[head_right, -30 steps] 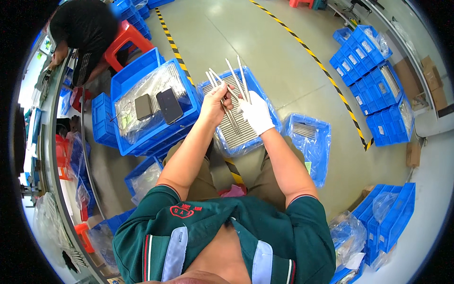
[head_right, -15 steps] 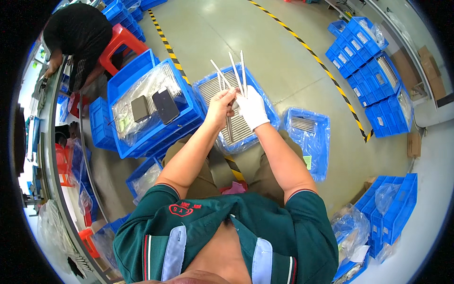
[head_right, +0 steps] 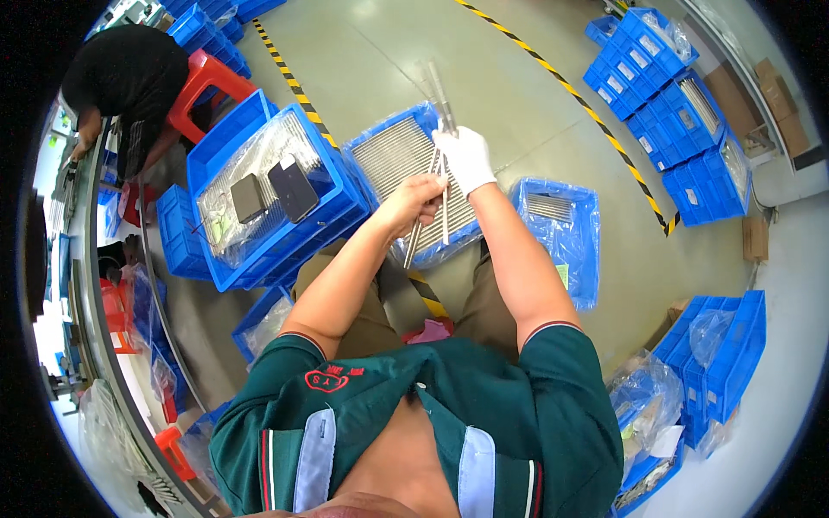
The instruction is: The person sits on a low stool and repeatedly picks up bundles of thin metal rods from a blue plastic bin. They separate the rods into smaller groups and place them into a second blue bin. The process is repetitive, involving picking, separating, and placing the rods.
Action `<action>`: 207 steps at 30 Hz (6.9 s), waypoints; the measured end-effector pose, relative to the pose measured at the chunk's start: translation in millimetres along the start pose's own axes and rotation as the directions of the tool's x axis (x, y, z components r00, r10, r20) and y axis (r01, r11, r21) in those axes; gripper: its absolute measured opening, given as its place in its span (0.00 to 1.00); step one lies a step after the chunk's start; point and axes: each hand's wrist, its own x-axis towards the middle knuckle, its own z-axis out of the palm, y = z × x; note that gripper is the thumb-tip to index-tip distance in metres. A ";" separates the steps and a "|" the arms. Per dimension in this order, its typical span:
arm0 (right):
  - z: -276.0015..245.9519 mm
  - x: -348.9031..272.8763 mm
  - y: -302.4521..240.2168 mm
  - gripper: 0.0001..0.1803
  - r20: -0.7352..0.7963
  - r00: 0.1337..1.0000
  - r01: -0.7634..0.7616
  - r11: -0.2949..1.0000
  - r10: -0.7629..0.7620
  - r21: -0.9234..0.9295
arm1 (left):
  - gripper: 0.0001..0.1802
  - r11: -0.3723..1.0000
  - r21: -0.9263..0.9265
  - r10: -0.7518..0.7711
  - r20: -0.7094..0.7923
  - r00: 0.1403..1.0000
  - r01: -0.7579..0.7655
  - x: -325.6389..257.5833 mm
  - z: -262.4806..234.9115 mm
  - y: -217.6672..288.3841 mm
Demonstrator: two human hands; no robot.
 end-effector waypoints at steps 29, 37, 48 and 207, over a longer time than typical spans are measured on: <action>16.5 -4.7 5.4 0.14 0.191 0.981 -0.025 0.997 0.040 -0.079 | 0.13 0.860 -0.471 0.222 -0.008 0.975 -0.199 4.1 -44.0 8.0; -2.5 -35.7 -21.0 0.09 0.309 0.941 -0.129 0.990 0.140 -0.055 | 0.17 0.789 -0.438 0.272 -0.382 0.883 -0.432 6.4 -72.9 31.0; 3.9 -53.3 -25.1 0.08 0.383 0.920 -0.040 0.993 0.080 -0.111 | 0.16 0.670 -0.493 0.370 -0.425 0.826 -0.554 2.7 -73.3 39.2; 8.5 -28.0 38.2 0.16 0.801 0.576 -0.548 0.805 0.164 0.229 | 0.17 0.809 -0.502 0.380 0.052 0.923 -0.305 6.2 -53.0 27.6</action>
